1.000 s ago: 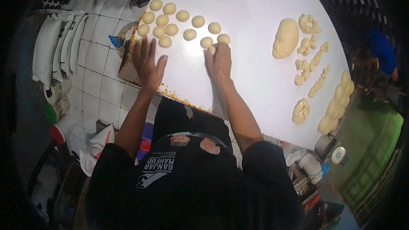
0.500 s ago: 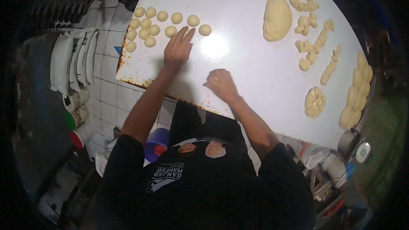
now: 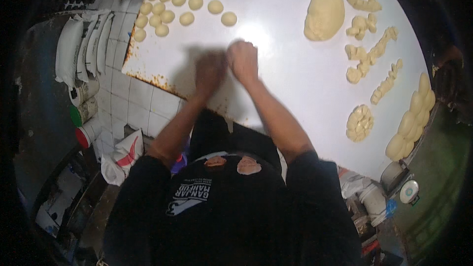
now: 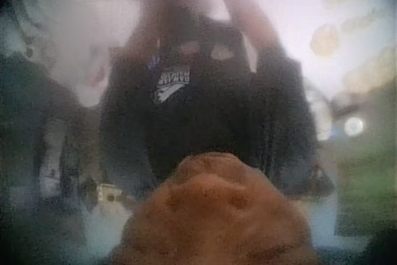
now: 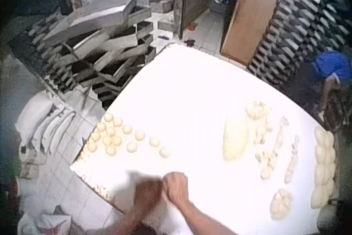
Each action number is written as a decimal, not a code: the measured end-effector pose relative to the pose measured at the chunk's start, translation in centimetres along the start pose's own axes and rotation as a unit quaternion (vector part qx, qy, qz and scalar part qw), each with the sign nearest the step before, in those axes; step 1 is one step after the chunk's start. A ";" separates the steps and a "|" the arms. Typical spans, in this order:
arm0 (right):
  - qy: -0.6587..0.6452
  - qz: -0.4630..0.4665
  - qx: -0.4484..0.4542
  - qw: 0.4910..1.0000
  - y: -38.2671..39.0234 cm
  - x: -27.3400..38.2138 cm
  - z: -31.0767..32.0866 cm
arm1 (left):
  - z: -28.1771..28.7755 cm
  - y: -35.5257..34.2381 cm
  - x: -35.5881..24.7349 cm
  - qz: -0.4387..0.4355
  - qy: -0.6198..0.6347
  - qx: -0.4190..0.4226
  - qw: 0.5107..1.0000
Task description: The person forms pieces of dough into small balls by hand on a table and then stacks metal trays.
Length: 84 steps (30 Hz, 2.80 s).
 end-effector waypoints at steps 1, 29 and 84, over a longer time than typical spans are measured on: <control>-0.090 0.111 -0.112 0.983 3.1 0.0 -0.3 | -0.5 3.8 -0.6 -0.090 0.040 -0.066 0.993; -0.216 0.016 -0.102 0.971 -1.3 11.9 5.0 | 13.7 -1.9 15.5 0.110 0.179 -0.177 0.961; -0.084 0.096 -0.040 0.991 17.4 -11.2 5.6 | -2.6 7.3 -3.0 -0.251 0.166 0.039 0.953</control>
Point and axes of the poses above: each hand's wrist, its own y-axis away from the middle knuckle, its own z-axis out of the back of the hand, x = y × z, the point moved 1 cm from there along -y, towards the middle knuckle, and after that the axes turned 1 degree about -y, right-handed, at the moved point
